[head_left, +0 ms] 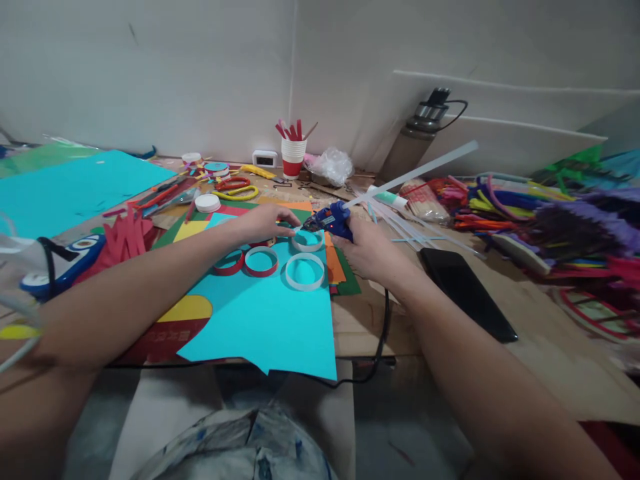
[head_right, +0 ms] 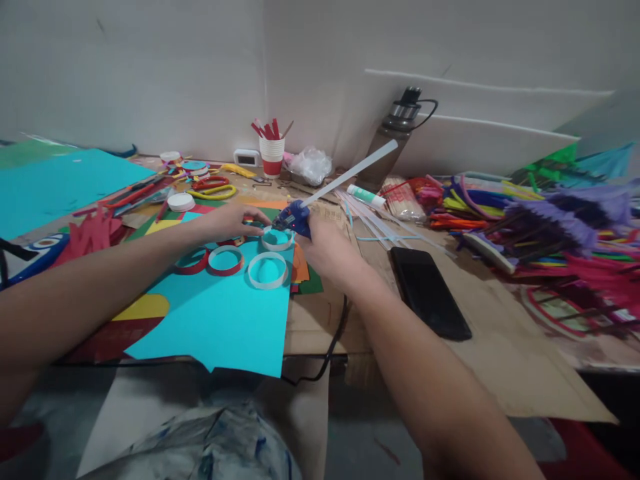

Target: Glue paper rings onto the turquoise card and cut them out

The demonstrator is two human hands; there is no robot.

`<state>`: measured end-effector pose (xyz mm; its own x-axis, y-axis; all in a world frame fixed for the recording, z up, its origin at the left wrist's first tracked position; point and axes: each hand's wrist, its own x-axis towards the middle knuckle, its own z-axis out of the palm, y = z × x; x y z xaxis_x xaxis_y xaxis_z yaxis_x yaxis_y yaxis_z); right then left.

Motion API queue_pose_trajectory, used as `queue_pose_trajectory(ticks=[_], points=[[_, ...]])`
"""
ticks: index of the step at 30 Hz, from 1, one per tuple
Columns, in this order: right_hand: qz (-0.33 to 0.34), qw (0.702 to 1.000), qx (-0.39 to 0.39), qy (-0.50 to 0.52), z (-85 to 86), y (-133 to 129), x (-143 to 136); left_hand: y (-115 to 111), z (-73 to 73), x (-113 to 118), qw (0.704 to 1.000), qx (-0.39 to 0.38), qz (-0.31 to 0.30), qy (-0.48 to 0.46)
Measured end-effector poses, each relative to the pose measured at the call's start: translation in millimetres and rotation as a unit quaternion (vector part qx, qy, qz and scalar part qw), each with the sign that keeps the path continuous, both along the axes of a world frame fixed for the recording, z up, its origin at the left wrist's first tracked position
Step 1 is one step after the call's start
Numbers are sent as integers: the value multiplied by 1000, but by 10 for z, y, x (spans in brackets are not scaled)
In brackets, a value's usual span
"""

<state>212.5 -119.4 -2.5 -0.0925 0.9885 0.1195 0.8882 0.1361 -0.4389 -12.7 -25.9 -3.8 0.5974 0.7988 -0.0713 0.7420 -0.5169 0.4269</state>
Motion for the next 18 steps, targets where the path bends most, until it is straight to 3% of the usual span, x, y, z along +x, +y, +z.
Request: queue_pose_trajectory(ticks=[6,18], points=[[8,1000,14,-10,41,-34,-29,-33,-1,4,1000,10,5,10],[15,998,31,-47,-35,-14,-52,-125,73,39,999,-17,27,12]])
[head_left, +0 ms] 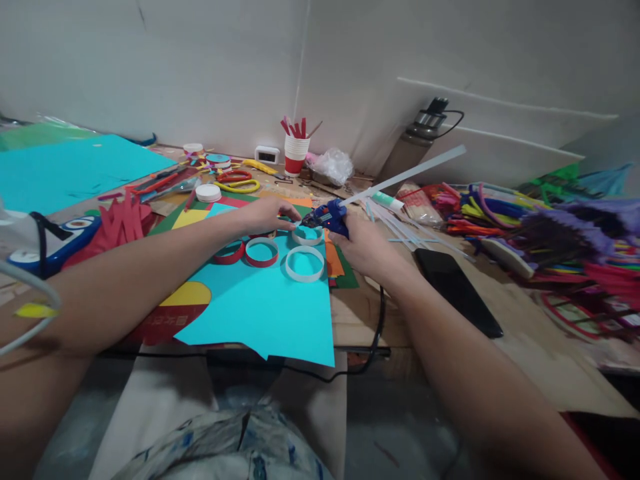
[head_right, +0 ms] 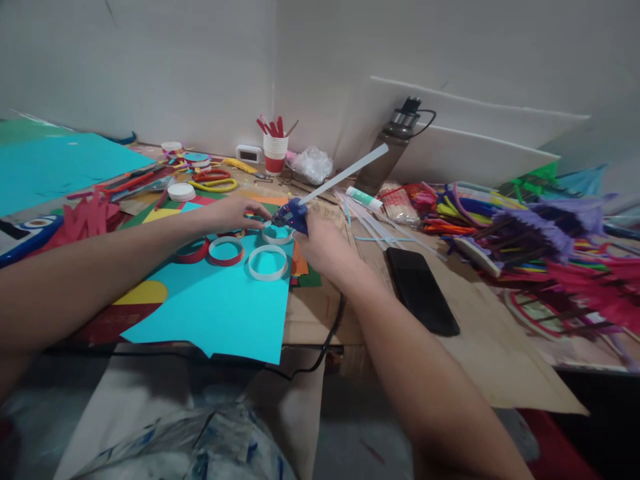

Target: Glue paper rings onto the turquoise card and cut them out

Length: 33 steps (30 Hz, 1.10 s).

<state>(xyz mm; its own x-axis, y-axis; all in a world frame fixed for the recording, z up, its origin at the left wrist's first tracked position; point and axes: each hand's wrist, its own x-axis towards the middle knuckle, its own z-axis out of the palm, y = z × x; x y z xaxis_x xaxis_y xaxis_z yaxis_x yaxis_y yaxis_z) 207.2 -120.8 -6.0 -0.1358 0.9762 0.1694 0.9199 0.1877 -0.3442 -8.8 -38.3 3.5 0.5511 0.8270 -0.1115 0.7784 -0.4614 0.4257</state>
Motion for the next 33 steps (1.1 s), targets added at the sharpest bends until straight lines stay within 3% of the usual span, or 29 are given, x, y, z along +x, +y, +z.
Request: queue_pose_trajectory(ticks=[7,16,33], points=[[0,1000,-13,-17,-22,10,-12,61,-73,-33,999,16,-19,-27],[0,1000,-9,-26,-26,13,-11,-6,-17,-6,1000,-8,3,-22],[11,1000,9,-23,-32,-9,-20,84,-75,-23,999,30,-27,-17]])
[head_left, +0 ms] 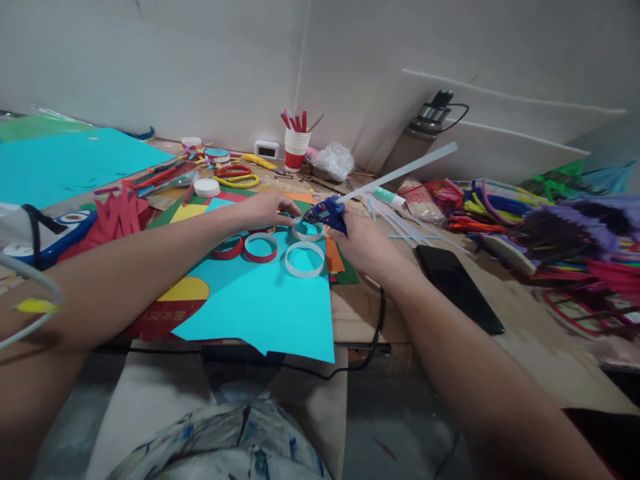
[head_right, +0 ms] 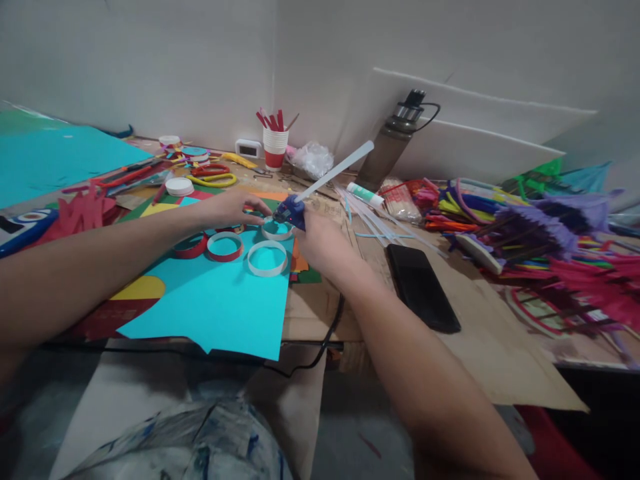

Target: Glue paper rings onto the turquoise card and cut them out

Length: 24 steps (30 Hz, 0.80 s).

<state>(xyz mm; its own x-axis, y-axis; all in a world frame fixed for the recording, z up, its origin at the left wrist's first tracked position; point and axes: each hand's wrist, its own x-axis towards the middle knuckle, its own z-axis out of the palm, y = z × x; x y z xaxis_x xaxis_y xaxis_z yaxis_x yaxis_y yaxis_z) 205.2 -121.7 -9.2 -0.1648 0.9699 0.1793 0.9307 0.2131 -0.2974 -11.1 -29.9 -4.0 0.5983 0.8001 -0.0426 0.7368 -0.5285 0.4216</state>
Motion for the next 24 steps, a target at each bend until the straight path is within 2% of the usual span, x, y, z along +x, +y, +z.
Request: queue_pose_trajectory(ticks=[8,16,24], points=[[-2,1000,-9,5,15,-1,-24,-68,58,24,999,-22,29,9],[-38,999,-19,-15,24,-3,8,-68,59,21,999,-23,25,7],[-3,1000,-13,15,48,-37,-68,-95,82,37,999,-21,37,7]])
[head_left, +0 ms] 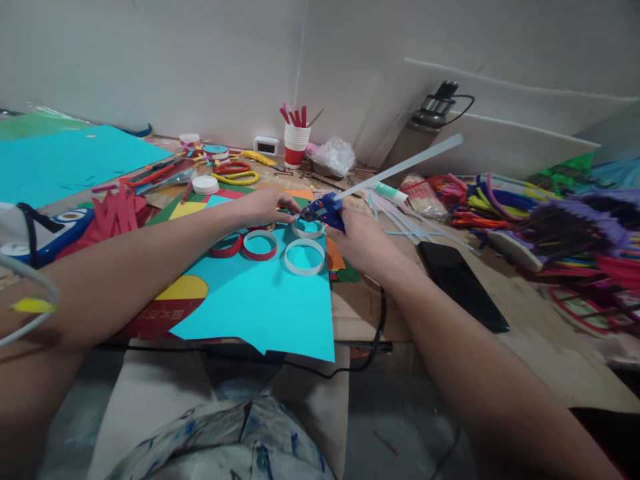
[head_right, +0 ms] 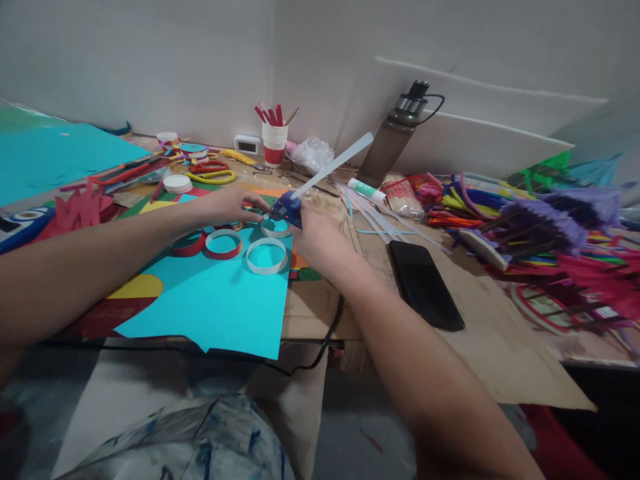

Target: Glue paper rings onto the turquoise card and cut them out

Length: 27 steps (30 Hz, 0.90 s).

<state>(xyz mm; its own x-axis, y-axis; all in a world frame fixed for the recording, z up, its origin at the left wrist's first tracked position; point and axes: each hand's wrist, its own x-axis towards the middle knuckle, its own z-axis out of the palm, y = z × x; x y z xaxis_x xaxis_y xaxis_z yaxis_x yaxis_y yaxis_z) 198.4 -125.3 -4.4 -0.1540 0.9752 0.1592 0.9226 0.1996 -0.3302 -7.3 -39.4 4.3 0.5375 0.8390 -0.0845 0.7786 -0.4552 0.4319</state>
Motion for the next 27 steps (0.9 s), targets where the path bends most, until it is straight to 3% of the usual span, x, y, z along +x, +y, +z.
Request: queue_pose_trajectory(ticks=[6,12,19,27], points=[[8,1000,-7,22,-2,0,11,-5,13,10,1000,1,4,13],[-26,1000,4,3,9,19,88,60,-45,-28,999,27,-36,0],[-33,999,-5,-13,-28,49,84,-15,28,10,1000,-4,-2,14],[-27,1000,0,1,-94,84,104,60,-42,-18,999,21,-31,0]])
